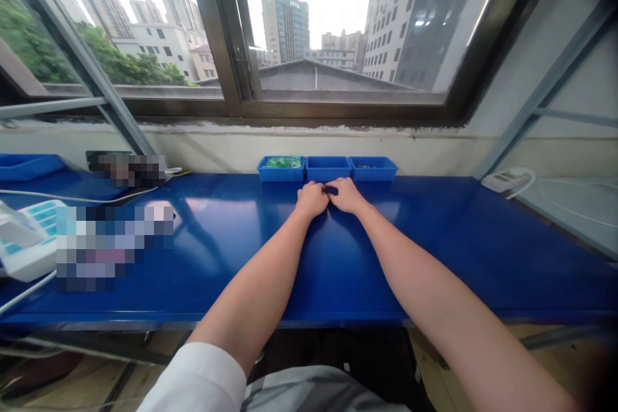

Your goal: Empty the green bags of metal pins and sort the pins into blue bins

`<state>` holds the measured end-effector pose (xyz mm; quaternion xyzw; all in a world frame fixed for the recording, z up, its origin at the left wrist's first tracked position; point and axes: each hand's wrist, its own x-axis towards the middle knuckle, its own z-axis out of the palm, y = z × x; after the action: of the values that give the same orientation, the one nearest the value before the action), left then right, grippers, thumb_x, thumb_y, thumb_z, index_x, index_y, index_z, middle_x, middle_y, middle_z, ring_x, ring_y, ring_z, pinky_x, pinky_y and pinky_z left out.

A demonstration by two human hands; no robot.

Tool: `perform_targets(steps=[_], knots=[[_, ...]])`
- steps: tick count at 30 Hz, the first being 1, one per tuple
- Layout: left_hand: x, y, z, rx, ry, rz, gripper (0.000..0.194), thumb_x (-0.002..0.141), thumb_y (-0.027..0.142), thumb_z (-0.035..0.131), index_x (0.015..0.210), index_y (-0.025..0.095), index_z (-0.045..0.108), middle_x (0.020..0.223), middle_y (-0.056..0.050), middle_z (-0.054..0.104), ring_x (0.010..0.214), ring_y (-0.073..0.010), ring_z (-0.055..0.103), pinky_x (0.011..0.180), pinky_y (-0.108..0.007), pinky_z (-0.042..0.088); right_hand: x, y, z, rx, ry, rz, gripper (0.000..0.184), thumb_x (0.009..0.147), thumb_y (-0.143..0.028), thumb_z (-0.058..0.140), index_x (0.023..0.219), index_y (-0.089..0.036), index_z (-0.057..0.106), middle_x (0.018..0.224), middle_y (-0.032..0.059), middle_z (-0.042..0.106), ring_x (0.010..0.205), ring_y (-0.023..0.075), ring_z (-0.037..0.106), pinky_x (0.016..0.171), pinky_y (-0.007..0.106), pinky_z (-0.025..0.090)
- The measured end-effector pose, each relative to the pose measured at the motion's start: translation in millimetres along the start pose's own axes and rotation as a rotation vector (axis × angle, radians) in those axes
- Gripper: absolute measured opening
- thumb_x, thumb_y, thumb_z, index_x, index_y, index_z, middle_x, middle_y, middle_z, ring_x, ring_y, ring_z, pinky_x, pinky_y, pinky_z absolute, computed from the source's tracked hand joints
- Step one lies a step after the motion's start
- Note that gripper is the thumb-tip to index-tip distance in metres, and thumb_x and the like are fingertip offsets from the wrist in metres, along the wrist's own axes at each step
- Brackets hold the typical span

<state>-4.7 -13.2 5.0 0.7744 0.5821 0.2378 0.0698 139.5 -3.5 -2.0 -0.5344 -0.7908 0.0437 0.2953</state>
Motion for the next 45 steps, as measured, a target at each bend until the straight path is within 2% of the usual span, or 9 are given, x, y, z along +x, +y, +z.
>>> perform_targets(steps=[3,10,15,19,23,27,34,40,45], knots=[[0.4,-0.9,0.5,0.021,-0.012,0.015,0.03,0.08,0.019,0.043,0.096,0.021,0.067,0.108,-0.011,0.062,0.106,-0.0273,0.055,0.088,-0.042,0.043,-0.1,-5.8,2.4,-0.08,-0.077,0.034,0.027,0.081,-0.027,0.053,0.1,-0.023,0.071,0.104,0.0087,0.065,0.1,0.024,0.054,0.092,0.037,0.038],[-0.5,-0.8,0.8,0.006,-0.009,0.024,0.026,0.082,0.024,0.045,0.094,0.022,0.068,0.107,-0.011,0.062,0.105,-0.0287,0.055,0.087,-0.045,0.041,-0.6,-2.1,-0.2,-0.099,-0.056,0.096,0.017,0.081,-0.029,0.057,0.085,-0.019,0.071,0.095,0.0093,0.064,0.091,0.0214,0.056,0.085,0.031,0.04],[-2.9,2.5,-2.6,-0.039,0.031,0.031,0.024,0.087,0.029,0.044,0.098,0.023,0.065,0.108,-0.009,0.062,0.106,-0.0251,0.054,0.09,-0.043,0.036,-1.4,-4.2,-1.7,-0.03,0.043,0.108,0.021,0.087,-0.026,0.049,0.082,-0.017,0.067,0.09,0.0094,0.067,0.087,0.0192,0.058,0.079,0.028,0.04],[-4.7,5.1,-6.1,-0.058,0.068,0.032,0.024,0.091,0.032,0.043,0.094,0.023,0.065,0.104,-0.007,0.064,0.104,-0.0222,0.054,0.09,-0.04,0.033,-2.3,-6.4,-5.1,0.066,0.138,0.176,0.03,0.089,-0.037,0.045,0.078,-0.018,0.066,0.077,0.0072,0.068,0.074,0.018,0.06,0.069,0.027,0.04],[-5.2,5.5,-6.6,-0.061,0.084,0.05,0.029,0.093,0.031,0.037,0.092,0.024,0.065,0.099,-0.006,0.064,0.101,-0.0219,0.054,0.087,-0.038,0.032,-2.4,-6.6,-7.6,0.15,0.214,0.199,0.034,0.085,-0.043,0.049,0.067,-0.018,0.064,0.065,0.005,0.066,0.064,0.0171,0.058,0.064,0.027,0.04],[-4.2,4.3,-5.4,-0.062,0.076,0.025,0.029,0.092,0.025,0.035,0.09,0.024,0.064,0.098,-0.006,0.063,0.098,-0.0213,0.055,0.086,-0.038,0.032,-2.7,-5.0,-8.4,0.41,0.286,0.203,0.024,0.078,-0.041,0.057,0.071,-0.018,0.064,0.065,0.0033,0.067,0.062,0.0161,0.061,0.064,0.027,0.044],[-3.8,3.4,-5.0,-0.076,0.065,0.014,0.029,0.091,0.024,0.035,0.09,0.025,0.064,0.097,-0.005,0.062,0.099,-0.0215,0.054,0.087,-0.039,0.032,-0.9,1.7,-8.4,0.721,0.308,0.255,0.023,0.066,-0.039,0.065,0.068,-0.016,0.064,0.062,0.0037,0.066,0.061,0.0164,0.061,0.062,0.028,0.046],[-4.6,4.5,-5.8,-0.071,0.06,0.019,0.031,0.093,0.028,0.034,0.092,0.025,0.064,0.1,-0.006,0.062,0.1,-0.0216,0.054,0.088,-0.039,0.033,-1.1,3.1,-10.5,0.785,0.285,0.298,0.022,0.063,-0.037,0.066,0.066,-0.016,0.065,0.058,0.0017,0.064,0.054,0.0129,0.054,0.056,0.026,0.043],[-5.0,6.2,-6.7,-0.079,0.053,0.013,0.032,0.094,0.033,0.032,0.098,0.026,0.064,0.106,-0.007,0.061,0.106,-0.023,0.054,0.092,-0.042,0.033,-1.2,3.4,-11.6,0.753,0.299,0.339,0.023,0.062,-0.038,0.065,0.066,-0.016,0.066,0.06,0.0019,0.065,0.054,0.0132,0.054,0.056,0.026,0.044]])
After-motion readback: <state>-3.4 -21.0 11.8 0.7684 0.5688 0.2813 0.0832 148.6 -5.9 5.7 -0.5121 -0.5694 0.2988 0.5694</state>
